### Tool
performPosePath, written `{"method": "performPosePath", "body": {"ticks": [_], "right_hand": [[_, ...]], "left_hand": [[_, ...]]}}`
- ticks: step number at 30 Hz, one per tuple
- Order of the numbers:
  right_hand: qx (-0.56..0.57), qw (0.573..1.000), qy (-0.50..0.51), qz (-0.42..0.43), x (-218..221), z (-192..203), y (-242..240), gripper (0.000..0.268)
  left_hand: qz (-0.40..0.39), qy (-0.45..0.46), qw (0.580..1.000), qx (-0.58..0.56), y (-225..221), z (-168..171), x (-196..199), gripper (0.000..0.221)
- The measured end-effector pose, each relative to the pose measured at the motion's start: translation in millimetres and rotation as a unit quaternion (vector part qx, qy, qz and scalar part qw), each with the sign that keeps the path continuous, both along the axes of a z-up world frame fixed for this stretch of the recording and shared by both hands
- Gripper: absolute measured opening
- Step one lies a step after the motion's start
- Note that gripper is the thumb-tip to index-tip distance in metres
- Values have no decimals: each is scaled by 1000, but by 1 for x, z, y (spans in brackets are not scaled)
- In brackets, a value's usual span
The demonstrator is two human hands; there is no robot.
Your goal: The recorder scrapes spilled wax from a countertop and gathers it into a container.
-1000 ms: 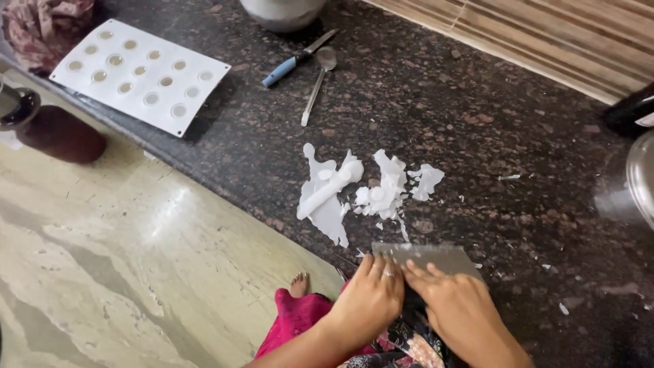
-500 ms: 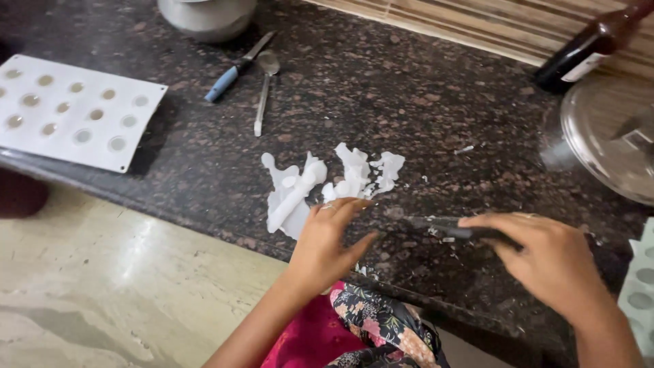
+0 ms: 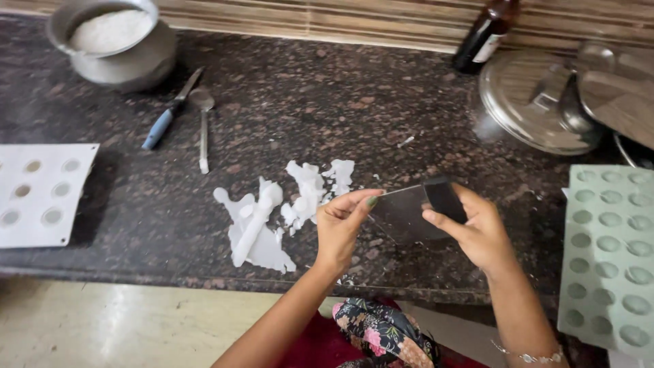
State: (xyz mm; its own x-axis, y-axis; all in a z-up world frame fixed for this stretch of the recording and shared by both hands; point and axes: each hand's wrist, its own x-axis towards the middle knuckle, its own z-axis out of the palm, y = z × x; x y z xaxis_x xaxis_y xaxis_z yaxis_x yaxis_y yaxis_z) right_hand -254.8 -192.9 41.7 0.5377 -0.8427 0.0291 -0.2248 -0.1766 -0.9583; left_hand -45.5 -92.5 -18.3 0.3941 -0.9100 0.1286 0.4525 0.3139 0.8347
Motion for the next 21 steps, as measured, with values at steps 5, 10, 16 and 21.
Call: {"method": "performPosePath", "body": {"ticks": [5, 10, 16, 21], "right_hand": [[10, 987, -152, -53, -9, 0, -4, 28], [9, 965, -234, -120, -16, 14, -6, 27], [-36, 952, -185, -243, -66, 24, -12, 17], [-77, 938, 60, -332, -106, -18, -26, 21]], "left_hand": [[-5, 50, 999, -10, -19, -44, -13, 15], [-86, -140, 985, 47, -18, -39, -19, 20], [-96, -441, 892, 27, 8, -4, -1, 24], [-90, -480, 872, 39, 31, 24, 20, 45]]}}
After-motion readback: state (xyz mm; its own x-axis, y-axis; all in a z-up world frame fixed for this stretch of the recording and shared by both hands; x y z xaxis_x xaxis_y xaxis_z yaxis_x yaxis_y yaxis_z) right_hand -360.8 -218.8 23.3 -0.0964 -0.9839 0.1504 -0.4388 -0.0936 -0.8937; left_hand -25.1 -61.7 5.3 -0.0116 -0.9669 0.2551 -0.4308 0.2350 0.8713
